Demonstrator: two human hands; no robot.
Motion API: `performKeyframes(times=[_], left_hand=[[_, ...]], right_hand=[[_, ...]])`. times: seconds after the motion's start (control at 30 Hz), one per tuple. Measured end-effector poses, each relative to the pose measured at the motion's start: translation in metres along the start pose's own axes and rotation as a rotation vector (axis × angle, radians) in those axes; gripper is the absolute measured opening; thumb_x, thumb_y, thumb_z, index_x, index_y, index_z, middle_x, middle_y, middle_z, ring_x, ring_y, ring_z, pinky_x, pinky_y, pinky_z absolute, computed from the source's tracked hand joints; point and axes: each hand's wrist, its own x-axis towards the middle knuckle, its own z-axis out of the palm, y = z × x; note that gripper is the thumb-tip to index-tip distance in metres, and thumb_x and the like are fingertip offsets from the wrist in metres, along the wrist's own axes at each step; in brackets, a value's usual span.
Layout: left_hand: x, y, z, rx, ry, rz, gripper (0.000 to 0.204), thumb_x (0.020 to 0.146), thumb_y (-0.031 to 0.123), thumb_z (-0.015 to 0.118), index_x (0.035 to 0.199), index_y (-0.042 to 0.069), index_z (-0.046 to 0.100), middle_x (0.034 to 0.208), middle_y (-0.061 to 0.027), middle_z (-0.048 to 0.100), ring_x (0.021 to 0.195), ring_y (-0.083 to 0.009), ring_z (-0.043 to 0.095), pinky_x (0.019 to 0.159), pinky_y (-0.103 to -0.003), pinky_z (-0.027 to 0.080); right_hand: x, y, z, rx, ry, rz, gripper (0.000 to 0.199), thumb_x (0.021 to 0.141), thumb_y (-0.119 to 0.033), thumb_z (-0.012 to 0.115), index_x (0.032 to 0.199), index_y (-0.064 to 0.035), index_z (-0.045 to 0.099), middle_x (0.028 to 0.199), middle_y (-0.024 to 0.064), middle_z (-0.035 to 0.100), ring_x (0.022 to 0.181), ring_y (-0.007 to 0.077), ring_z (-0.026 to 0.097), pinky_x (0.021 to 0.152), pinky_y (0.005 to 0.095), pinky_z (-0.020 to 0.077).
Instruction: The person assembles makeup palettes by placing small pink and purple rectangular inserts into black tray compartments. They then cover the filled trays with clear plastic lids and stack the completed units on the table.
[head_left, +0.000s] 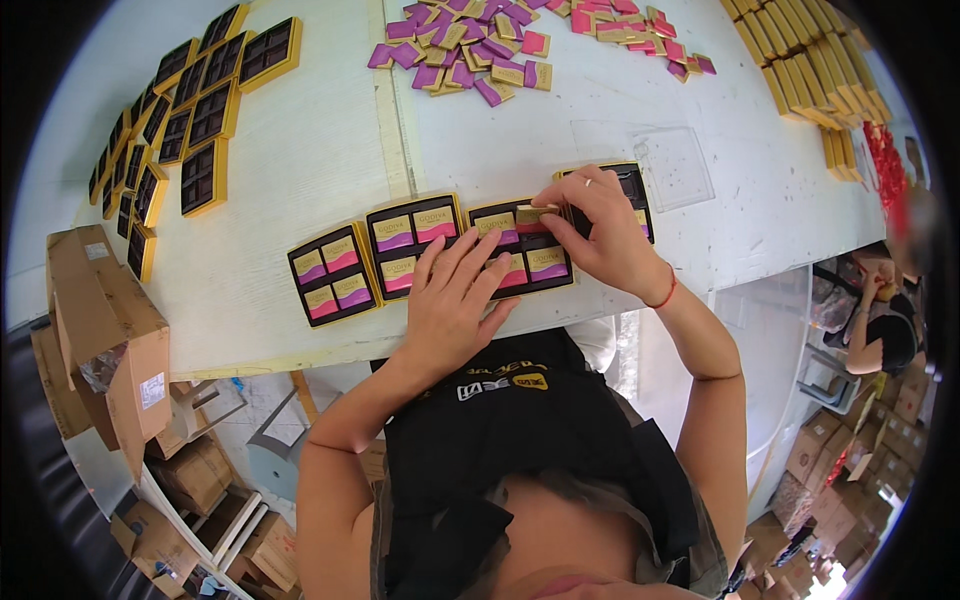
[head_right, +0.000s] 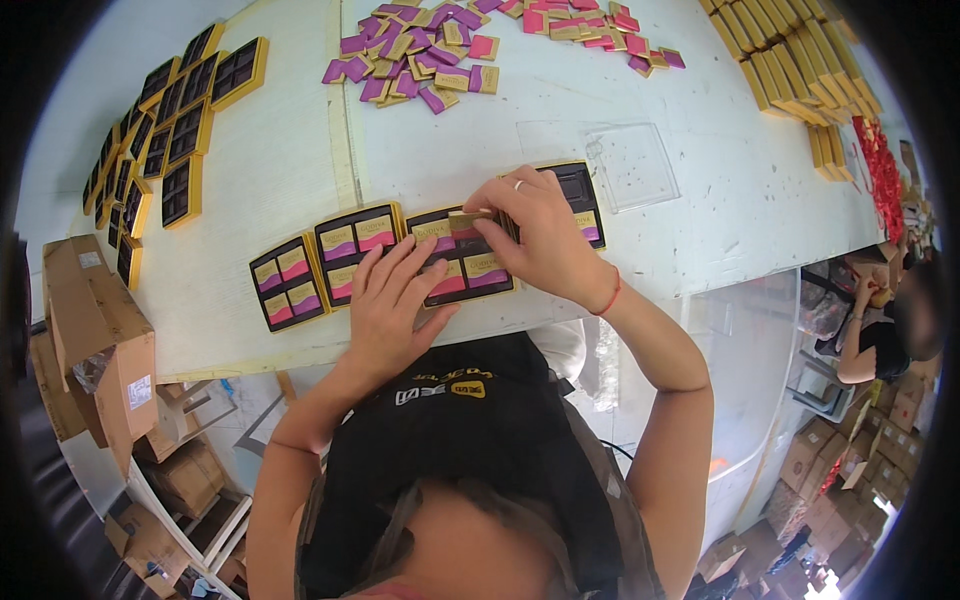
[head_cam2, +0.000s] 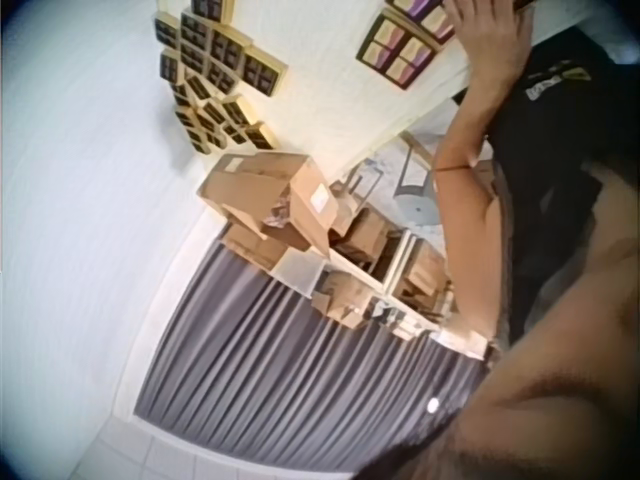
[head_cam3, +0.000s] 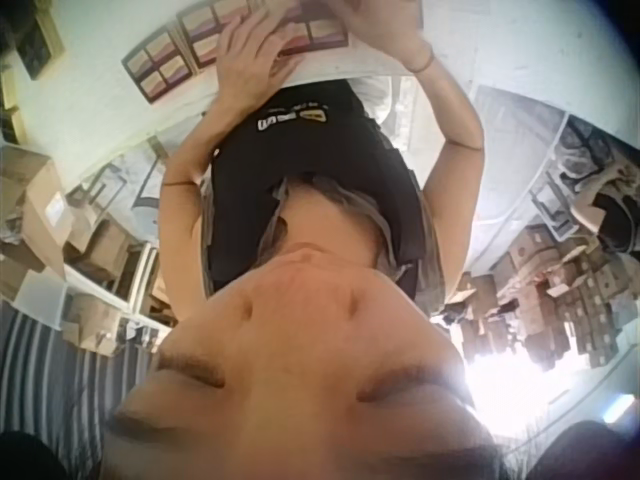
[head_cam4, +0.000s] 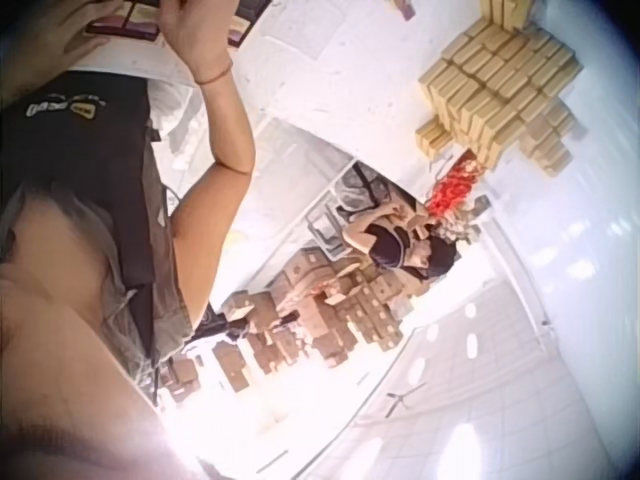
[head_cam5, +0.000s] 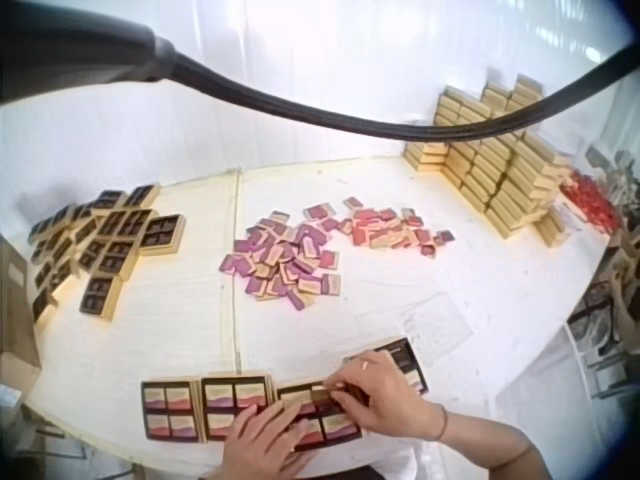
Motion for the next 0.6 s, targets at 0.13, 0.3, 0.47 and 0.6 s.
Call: performKeyframes(times=[0.13,0.3,0.47,0.6], left_hand=[[0.002,0.000,0.000,-0.005,-0.010,-0.012,0.047,0.078,0.026,0.081,0.118,0.010,0.064,0.135,-0.0100,0.059,0.127,-0.0306,0.052,0.110,-0.049,0.034],[0.002,0.000,-0.001,-0.015,-0.022,-0.018,0.045,0.077,0.027,0.081,0.115,0.010,0.064,0.134,-0.0095,0.059,0.127,-0.0308,0.052,0.110,-0.050,0.034],[0.018,0.000,-0.012,-0.039,-0.084,-0.010,0.044,0.074,0.031,0.083,0.110,0.011,0.066,0.125,-0.0075,0.062,0.118,-0.0291,0.056,0.111,-0.050,0.034],[0.080,-0.010,-0.038,-0.026,-0.205,0.080,0.032,0.080,0.032,0.078,0.102,0.011,0.069,0.095,-0.0045,0.068,0.100,-0.0236,0.062,0.112,-0.049,0.032]], right_hand=[[-0.002,0.006,-0.002,-0.102,0.010,-0.069,0.016,0.080,-0.003,0.073,0.094,-0.0097,0.071,0.088,0.0026,0.063,0.092,0.0223,0.056,0.086,0.0365,0.0389],[-0.011,0.010,0.006,-0.337,0.029,-0.248,0.016,0.077,-0.008,0.075,0.091,-0.0078,0.071,0.090,0.0024,0.061,0.093,0.0219,0.056,0.087,0.0373,0.0398],[-0.018,-0.005,-0.010,-0.220,-0.141,-0.240,0.028,0.080,-0.012,0.076,0.107,-0.0083,0.073,0.099,0.0024,0.063,0.099,0.0231,0.055,0.091,0.0393,0.0403],[0.002,0.027,-0.039,-0.082,0.033,-0.181,0.027,0.083,-0.007,0.072,0.110,-0.0095,0.073,0.104,0.0062,0.068,0.102,0.0256,0.059,0.093,0.0396,0.0430]])
